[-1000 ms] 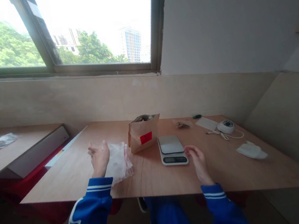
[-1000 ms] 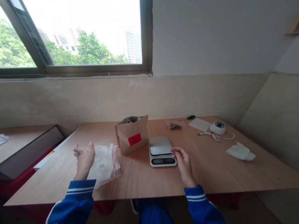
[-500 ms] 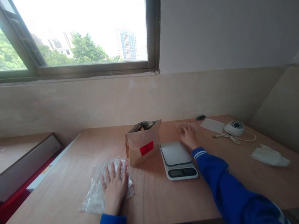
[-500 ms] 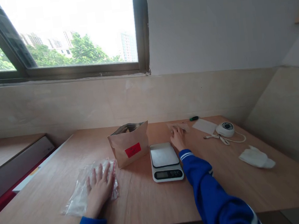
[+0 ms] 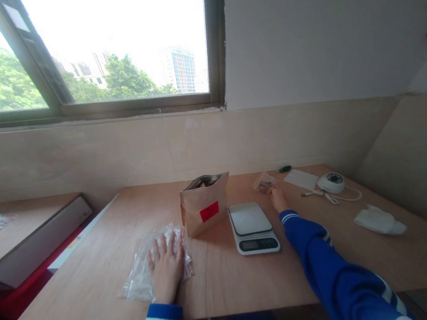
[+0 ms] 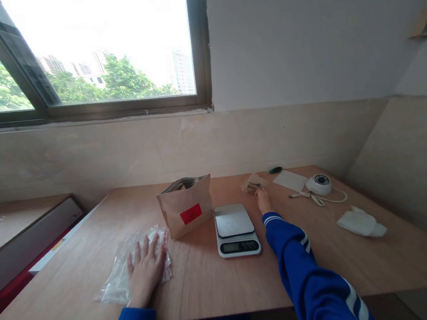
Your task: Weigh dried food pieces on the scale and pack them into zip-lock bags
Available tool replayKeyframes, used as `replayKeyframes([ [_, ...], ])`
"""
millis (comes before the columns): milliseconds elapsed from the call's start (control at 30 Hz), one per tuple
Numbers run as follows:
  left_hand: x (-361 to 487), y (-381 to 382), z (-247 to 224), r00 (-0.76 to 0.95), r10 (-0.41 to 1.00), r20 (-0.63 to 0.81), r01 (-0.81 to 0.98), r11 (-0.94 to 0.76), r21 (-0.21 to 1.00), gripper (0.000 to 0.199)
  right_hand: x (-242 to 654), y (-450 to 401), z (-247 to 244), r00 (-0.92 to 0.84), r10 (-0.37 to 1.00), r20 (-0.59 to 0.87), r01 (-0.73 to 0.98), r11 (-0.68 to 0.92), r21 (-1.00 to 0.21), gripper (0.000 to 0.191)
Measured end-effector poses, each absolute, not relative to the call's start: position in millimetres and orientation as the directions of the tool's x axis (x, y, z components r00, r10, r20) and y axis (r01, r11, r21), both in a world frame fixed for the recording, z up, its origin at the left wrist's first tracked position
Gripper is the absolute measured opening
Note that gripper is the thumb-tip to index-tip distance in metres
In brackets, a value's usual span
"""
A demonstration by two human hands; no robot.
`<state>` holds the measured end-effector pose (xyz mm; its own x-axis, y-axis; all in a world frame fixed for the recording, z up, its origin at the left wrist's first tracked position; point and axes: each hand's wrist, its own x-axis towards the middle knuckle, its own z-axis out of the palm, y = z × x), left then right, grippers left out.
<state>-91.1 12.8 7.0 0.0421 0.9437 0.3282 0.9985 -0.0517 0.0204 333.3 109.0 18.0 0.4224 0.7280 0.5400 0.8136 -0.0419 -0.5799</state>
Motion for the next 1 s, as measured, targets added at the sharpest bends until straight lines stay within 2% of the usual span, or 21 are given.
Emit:
replayKeyframes([
  [67,-92,13,10,-0.007,0.932,0.363,0.989,-0.047,0.142,0.042,334,95,25,0.455,0.721,0.523,0.777,-0.035,-0.628,0.018],
  [133,-97,15,15,-0.105,0.913,0.393,0.939,-0.039,0.342,0.041,332,77,35,0.490,0.697,0.523,0.745,-0.025,-0.666,0.018],
  [200,-103,16,21,-0.268,0.873,0.408,0.818,-0.018,0.575,0.041,325,50,51,0.518,0.657,0.549,0.724,0.005,-0.690,0.020],
  [267,-107,13,30,-0.431,0.790,0.436,0.698,-0.015,0.716,0.039,307,16,72,0.535,0.605,0.589,0.702,0.070,-0.709,0.021],
  [333,-101,2,44,-0.481,0.699,0.529,0.689,-0.071,0.721,0.034,279,-24,94,0.580,0.517,0.630,0.617,0.226,-0.754,0.021],
  [400,-84,-16,63,-0.423,0.673,0.607,0.698,-0.185,0.691,0.031,242,-61,113,0.639,0.465,0.613,0.527,0.315,-0.789,0.021],
  [500,-44,-54,89,-0.051,0.824,0.564,0.496,-0.469,0.731,0.031,184,-99,123,0.709,0.495,0.502,0.343,0.379,-0.859,0.019],
  [567,-21,-77,98,0.214,0.833,0.510,0.388,-0.551,0.738,0.034,153,-110,117,0.685,0.601,0.411,0.209,0.379,-0.902,0.023],
  [633,-6,-96,97,0.311,0.836,0.451,0.302,-0.537,0.788,0.031,133,-114,107,0.659,0.668,0.346,0.110,0.369,-0.923,0.023],
  [767,-1,-118,79,0.348,0.845,0.407,0.143,-0.477,0.867,0.030,122,-117,92,0.671,0.692,0.268,0.001,0.361,-0.933,0.024],
  [867,1,-126,63,0.309,0.873,0.379,0.075,-0.419,0.905,0.032,123,-121,88,0.732,0.651,0.200,-0.079,0.372,-0.925,0.025],
  [1000,12,-128,47,0.202,0.949,0.241,0.089,-0.263,0.961,0.022,123,-126,85,0.729,0.661,0.177,-0.089,0.349,-0.933,0.033],
])
